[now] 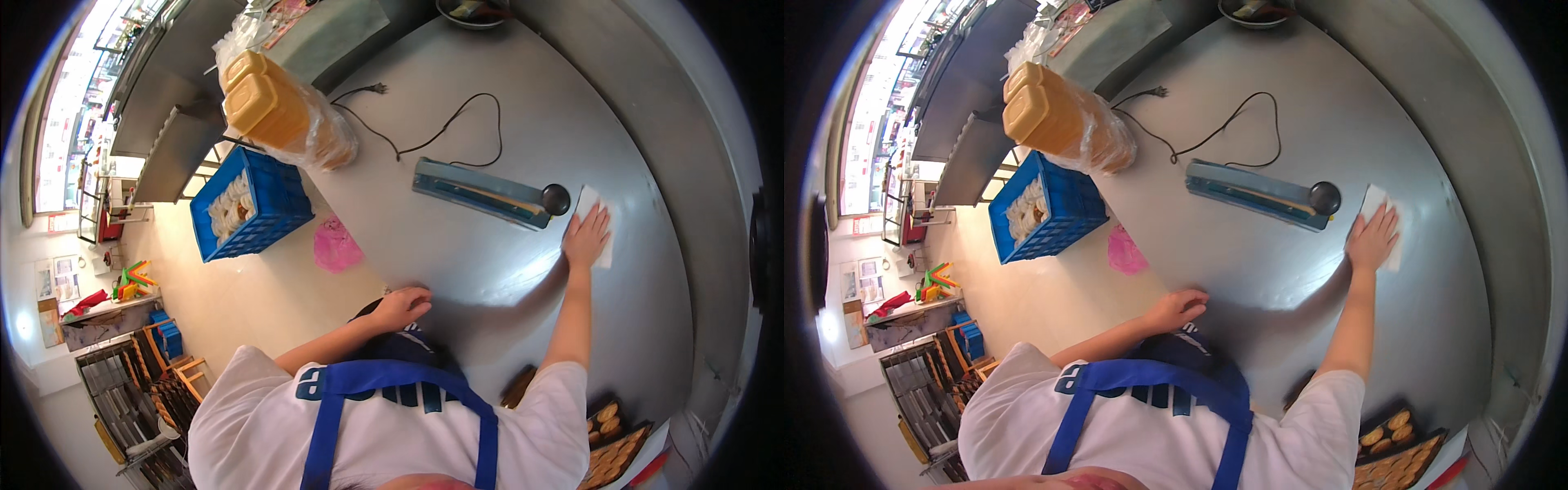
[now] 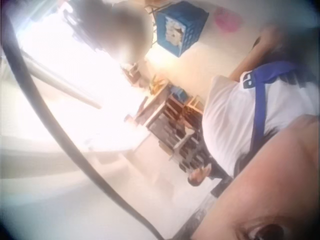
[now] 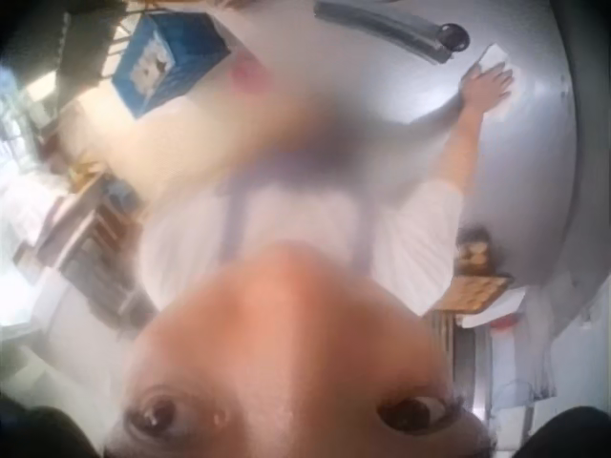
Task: The person unpacks plastic containers from a bag, uses a heat sealer on a plastic bag, wipes the table with a tissue, and separates stacked plastic containers on the table.
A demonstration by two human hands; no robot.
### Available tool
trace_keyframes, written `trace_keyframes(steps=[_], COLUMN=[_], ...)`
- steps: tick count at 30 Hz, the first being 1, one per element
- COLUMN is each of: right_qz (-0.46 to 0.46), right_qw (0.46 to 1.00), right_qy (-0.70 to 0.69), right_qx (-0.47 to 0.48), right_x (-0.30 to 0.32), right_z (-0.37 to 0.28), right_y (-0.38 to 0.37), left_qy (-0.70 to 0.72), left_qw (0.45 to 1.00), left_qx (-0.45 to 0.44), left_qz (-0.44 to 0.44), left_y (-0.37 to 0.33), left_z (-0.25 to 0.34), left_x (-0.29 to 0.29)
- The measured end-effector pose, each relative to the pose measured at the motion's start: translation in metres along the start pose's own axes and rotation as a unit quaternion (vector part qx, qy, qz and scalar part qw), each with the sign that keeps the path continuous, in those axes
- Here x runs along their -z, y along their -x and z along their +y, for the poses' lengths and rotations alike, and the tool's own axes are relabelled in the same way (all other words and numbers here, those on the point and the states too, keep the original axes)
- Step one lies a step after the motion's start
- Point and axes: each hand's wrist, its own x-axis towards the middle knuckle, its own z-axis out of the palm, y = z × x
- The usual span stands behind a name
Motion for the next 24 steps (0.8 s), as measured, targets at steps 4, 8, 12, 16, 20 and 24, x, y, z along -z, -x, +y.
trace_keyframes(steps=[4, 8, 12, 16, 20, 24], right_qz=[-0.011, -0.063, -0.073, -0.107, -0.103, -0.034], right_qw=[0.999, 0.995, 0.995, 0.976, 0.975, 0.997], right_qy=[-0.007, 0.029, -0.059, -0.097, -0.125, -0.071], right_qx=[-0.049, -0.064, 0.036, 0.161, 0.153, -0.022], right_x=[0.019, 0.029, 0.044, 0.029, 0.047, 0.057], right_z=[-0.041, -0.123, -0.24, -0.34, -0.341, -0.235], right_y=[0.115, 0.177, 0.176, 0.197, 0.22, 0.265], left_qy=[-0.006, 0.0, 0.023, -0.041, -0.169, -0.161], left_qw=[0.999, 0.997, 0.998, 0.998, 0.969, 0.969], left_qx=[-0.037, -0.066, -0.011, 0.028, -0.169, -0.147], left_qz=[-0.003, 0.034, 0.061, 0.023, -0.065, 0.117], left_y=[0.021, 0.058, 0.104, 0.134, 0.132, 0.095], left_z=[-0.023, -0.066, -0.106, -0.136, -0.158, -0.147], left_x=[0.012, 0.029, 0.055, 0.079, 0.116, 0.186])
